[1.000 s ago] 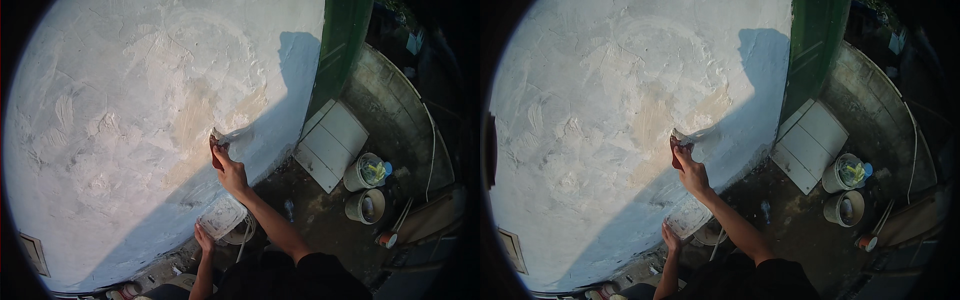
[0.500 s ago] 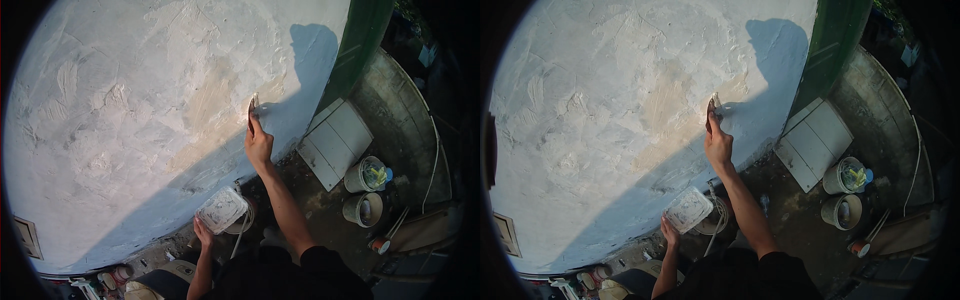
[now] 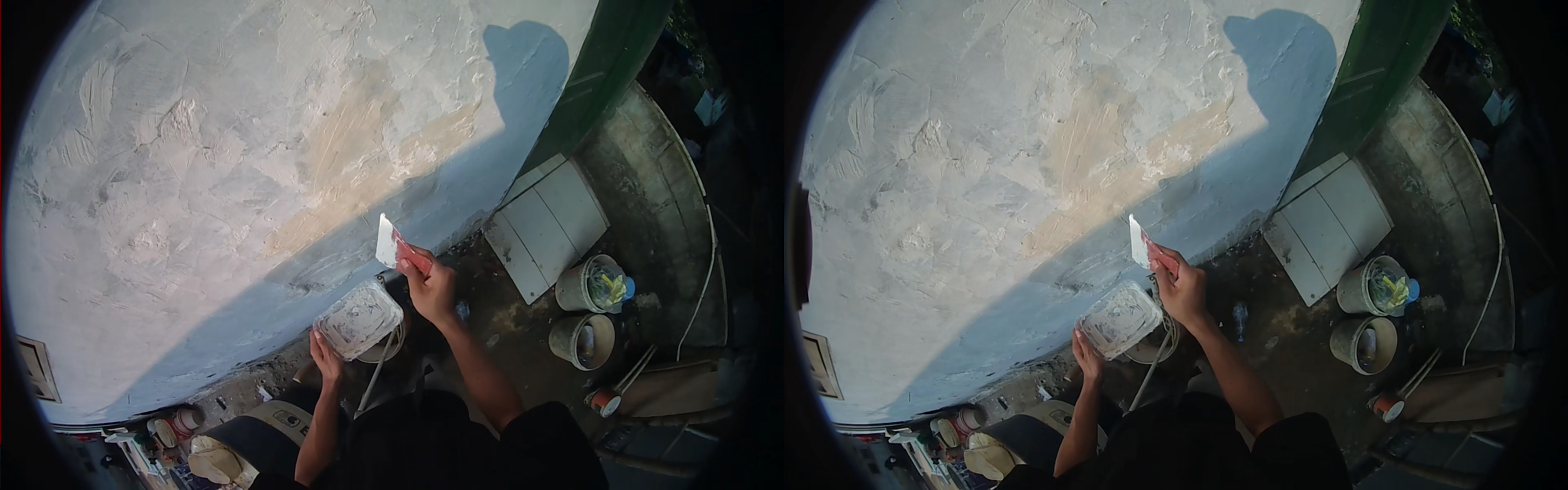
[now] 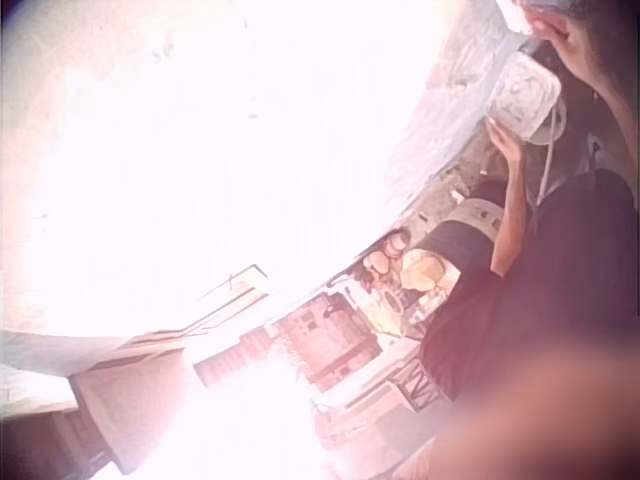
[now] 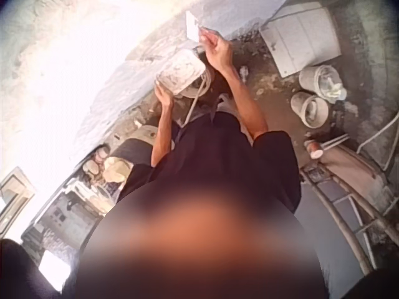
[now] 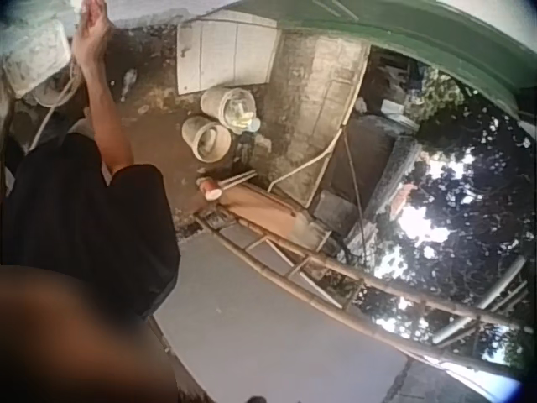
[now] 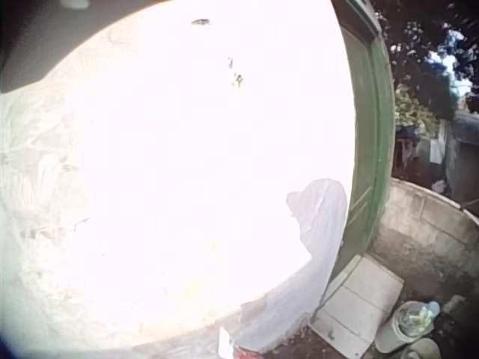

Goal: The person applies plaster or filler from a plastic container onto a wall using a putty knife to patch imperfections.

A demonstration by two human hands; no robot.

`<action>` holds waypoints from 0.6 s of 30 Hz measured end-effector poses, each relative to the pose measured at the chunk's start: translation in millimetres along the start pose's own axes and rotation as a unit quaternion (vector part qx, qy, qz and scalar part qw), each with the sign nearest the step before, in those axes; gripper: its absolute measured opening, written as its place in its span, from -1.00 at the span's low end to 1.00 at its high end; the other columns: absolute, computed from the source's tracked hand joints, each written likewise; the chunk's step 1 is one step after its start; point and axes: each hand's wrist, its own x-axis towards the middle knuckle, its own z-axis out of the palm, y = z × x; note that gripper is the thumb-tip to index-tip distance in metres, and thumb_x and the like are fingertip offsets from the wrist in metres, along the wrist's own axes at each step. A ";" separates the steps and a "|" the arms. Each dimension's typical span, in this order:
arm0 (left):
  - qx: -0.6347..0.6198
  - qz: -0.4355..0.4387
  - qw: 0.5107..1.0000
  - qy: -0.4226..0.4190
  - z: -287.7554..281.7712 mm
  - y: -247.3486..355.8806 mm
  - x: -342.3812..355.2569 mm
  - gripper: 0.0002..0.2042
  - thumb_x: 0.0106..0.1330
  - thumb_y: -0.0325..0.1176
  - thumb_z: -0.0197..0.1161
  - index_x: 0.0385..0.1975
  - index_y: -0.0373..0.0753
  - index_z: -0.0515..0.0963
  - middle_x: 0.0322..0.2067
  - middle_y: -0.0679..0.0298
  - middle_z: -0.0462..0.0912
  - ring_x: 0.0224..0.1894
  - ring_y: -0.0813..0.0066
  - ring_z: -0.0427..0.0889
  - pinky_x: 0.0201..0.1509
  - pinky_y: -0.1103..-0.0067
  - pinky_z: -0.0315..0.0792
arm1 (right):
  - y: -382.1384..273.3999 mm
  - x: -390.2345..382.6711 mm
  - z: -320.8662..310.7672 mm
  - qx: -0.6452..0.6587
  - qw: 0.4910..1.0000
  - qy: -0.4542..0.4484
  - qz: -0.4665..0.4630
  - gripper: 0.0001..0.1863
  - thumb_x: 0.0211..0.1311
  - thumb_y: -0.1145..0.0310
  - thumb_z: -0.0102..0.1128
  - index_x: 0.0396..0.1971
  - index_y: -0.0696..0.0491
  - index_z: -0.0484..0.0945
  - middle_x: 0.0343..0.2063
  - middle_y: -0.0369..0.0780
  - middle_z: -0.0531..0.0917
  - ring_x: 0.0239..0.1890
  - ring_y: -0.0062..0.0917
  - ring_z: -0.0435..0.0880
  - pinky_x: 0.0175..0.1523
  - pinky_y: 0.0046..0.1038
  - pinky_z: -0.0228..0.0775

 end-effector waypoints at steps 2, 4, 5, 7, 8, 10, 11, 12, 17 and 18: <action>0.012 0.011 0.999 -0.033 5.2 8.7 -1.5 -0.58 0.55 -0.13 -0.24 0.02 -0.39 0.38 -0.16 0.20 0.52 -0.13 0.49 0.45 0.01 0.56 0.36 | 10.1 -10.1 -28.6 0.026 0.998 0.002 0.062 -0.76 0.22 0.47 0.22 -0.13 0.22 0.56 -0.36 -0.11 0.70 -0.34 -0.60 0.67 -0.23 -0.52 0.49; 0.014 0.010 1.000 -0.023 11.4 10.8 -4.9 -0.59 0.55 -0.15 -0.24 0.05 -0.40 0.37 -0.13 0.19 0.52 -0.09 0.49 0.45 0.05 0.56 0.35 | 16.9 -17.1 -49.8 0.058 0.994 -0.008 0.095 -0.76 0.20 0.46 0.25 -0.16 0.24 0.55 -0.39 -0.16 0.70 -0.35 -0.69 0.60 -0.22 -0.55 0.46; 0.012 0.021 0.999 -0.029 14.5 11.6 -4.5 -0.59 0.55 -0.17 -0.23 0.07 -0.40 0.35 -0.11 0.18 0.52 -0.06 0.48 0.45 0.08 0.55 0.34 | 16.0 -17.5 -56.9 0.077 0.991 -0.018 0.111 -0.76 0.19 0.46 0.26 -0.18 0.24 0.55 -0.39 -0.17 0.70 -0.34 -0.71 0.58 -0.21 -0.56 0.45; 0.016 0.021 0.999 -0.021 19.2 18.4 -7.9 -0.59 0.54 -0.18 -0.23 0.10 -0.41 0.34 -0.08 0.16 0.51 -0.02 0.46 0.45 0.11 0.55 0.33 | 12.7 -17.4 -64.2 0.043 0.996 -0.038 0.074 -0.77 0.18 0.47 0.28 -0.20 0.24 0.55 -0.42 -0.17 0.70 -0.36 -0.73 0.59 -0.26 -0.58 0.45; 0.019 0.026 0.999 -0.024 20.0 21.0 -10.2 -0.59 0.54 -0.19 -0.23 0.13 -0.41 0.32 -0.04 0.14 0.50 0.02 0.45 0.45 0.15 0.54 0.32 | 6.7 -16.9 -68.2 0.026 0.992 -0.079 0.091 -0.78 0.18 0.46 0.27 -0.21 0.23 0.55 -0.43 -0.17 0.70 -0.38 -0.73 0.60 -0.28 -0.58 0.44; 0.009 0.022 0.999 -0.021 19.2 18.4 -14.6 -0.58 0.54 -0.19 -0.23 0.15 -0.42 0.31 -0.03 0.13 0.50 0.04 0.44 0.45 0.17 0.53 0.31 | -6.6 -11.8 -71.7 -0.029 0.985 -0.147 0.082 -0.80 0.20 0.44 0.27 -0.23 0.21 0.55 -0.48 -0.19 0.70 -0.43 -0.74 0.60 -0.34 -0.59 0.44; 0.001 0.021 0.999 -0.025 17.8 17.6 -17.4 -0.58 0.54 -0.19 -0.22 0.16 -0.42 0.30 -0.01 0.12 0.50 0.06 0.43 0.44 0.19 0.53 0.30 | -11.9 -10.6 -68.8 -0.028 0.984 -0.154 0.079 -0.80 0.20 0.44 0.27 -0.23 0.21 0.55 -0.48 -0.19 0.70 -0.43 -0.74 0.60 -0.34 -0.59 0.44; -0.003 0.009 1.000 -0.025 17.1 18.3 -20.0 -0.58 0.54 -0.19 -0.23 0.16 -0.41 0.31 0.00 0.12 0.49 0.05 0.44 0.44 0.18 0.53 0.31 | -18.2 -9.8 -65.7 -0.038 0.983 -0.170 0.065 -0.80 0.20 0.43 0.26 -0.22 0.20 0.54 -0.48 -0.17 0.70 -0.44 -0.71 0.62 -0.34 -0.58 0.44; -0.054 0.020 0.998 -0.021 12.3 17.6 -37.3 -0.59 0.54 -0.21 -0.23 0.16 -0.40 0.32 -0.01 0.13 0.51 0.04 0.47 0.45 0.16 0.54 0.32 | -29.2 -30.4 -46.2 -0.071 0.972 -0.224 0.032 -0.79 0.18 0.41 0.26 -0.23 0.18 0.54 -0.49 -0.11 0.68 -0.47 -0.54 0.70 -0.35 -0.52 0.45; -0.042 0.023 0.999 -0.010 8.6 19.5 -42.0 -0.59 0.54 -0.21 -0.22 0.16 -0.39 0.32 -0.02 0.13 0.51 0.03 0.47 0.45 0.16 0.54 0.32 | -34.4 -35.4 -42.6 -0.095 0.968 -0.227 0.049 -0.78 0.17 0.40 0.26 -0.23 0.19 0.53 -0.50 -0.09 0.67 -0.47 -0.47 0.71 -0.36 -0.49 0.46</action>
